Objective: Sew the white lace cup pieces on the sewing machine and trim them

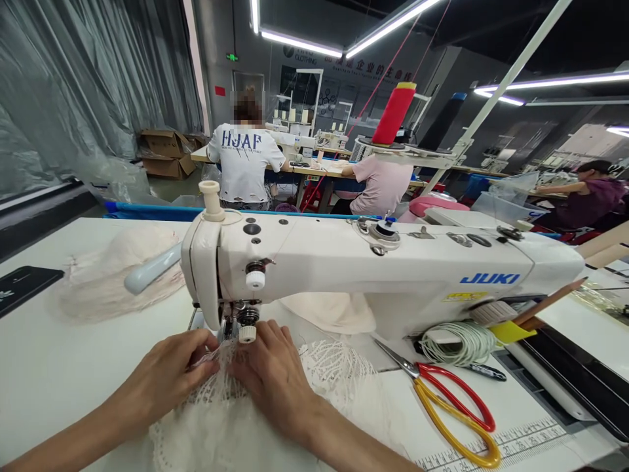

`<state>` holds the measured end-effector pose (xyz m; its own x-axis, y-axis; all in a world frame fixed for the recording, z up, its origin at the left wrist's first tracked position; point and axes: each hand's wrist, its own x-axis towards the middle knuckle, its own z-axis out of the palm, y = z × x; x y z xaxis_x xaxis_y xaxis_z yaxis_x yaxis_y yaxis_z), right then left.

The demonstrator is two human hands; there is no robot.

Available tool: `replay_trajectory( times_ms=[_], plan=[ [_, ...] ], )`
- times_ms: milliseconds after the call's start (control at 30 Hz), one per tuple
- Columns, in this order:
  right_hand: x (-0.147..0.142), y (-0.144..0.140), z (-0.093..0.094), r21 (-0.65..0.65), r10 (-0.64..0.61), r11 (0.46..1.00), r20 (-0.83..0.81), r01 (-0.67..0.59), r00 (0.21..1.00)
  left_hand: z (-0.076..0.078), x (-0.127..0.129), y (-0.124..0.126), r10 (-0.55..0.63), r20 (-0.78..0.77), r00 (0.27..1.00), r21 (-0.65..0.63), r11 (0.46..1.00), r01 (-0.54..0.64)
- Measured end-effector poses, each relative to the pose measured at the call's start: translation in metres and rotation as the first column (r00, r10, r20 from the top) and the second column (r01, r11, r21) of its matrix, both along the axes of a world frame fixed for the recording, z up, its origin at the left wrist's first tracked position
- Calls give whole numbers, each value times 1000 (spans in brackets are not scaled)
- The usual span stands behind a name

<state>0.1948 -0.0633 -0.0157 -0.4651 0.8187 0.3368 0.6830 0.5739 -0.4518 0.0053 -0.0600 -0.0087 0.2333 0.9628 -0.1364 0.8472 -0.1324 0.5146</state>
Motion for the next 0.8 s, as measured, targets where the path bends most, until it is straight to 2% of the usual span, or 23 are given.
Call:
replay_trajectory(
  times_ms=[100,200,333,433,533,600,667,733,800],
  plan=[
    [-1,5,2,-77,-30,997,-12,29,999,7,1,-4,-1,86,996,-62,998,6],
    [-2,8,5,-179,21,983,-62,-32,998,11,-1,-7,18,188,982,-128,992,6],
    [-2,10,7,-406,14,909,-203,-98,979,13,-3,-5,59,284,957,-259,966,18],
    [-3,11,7,-447,38,883,-239,-144,970,13,-4,-2,40,289,956,-260,965,38],
    [-4,9,4,-313,46,946,-117,-81,992,12,-2,1,16,211,977,-225,974,32],
    [-6,6,2,-122,-22,992,-14,20,1000,11,-1,4,-2,163,987,-201,979,35],
    [-6,2,0,86,-88,993,35,85,996,11,1,6,-18,138,990,-193,980,45],
    [-6,-3,0,222,-56,974,62,41,996,11,2,7,-26,137,990,-198,979,53],
    [-5,-8,-1,266,53,961,104,-79,993,11,2,7,-30,138,990,-183,982,56]
  ],
)
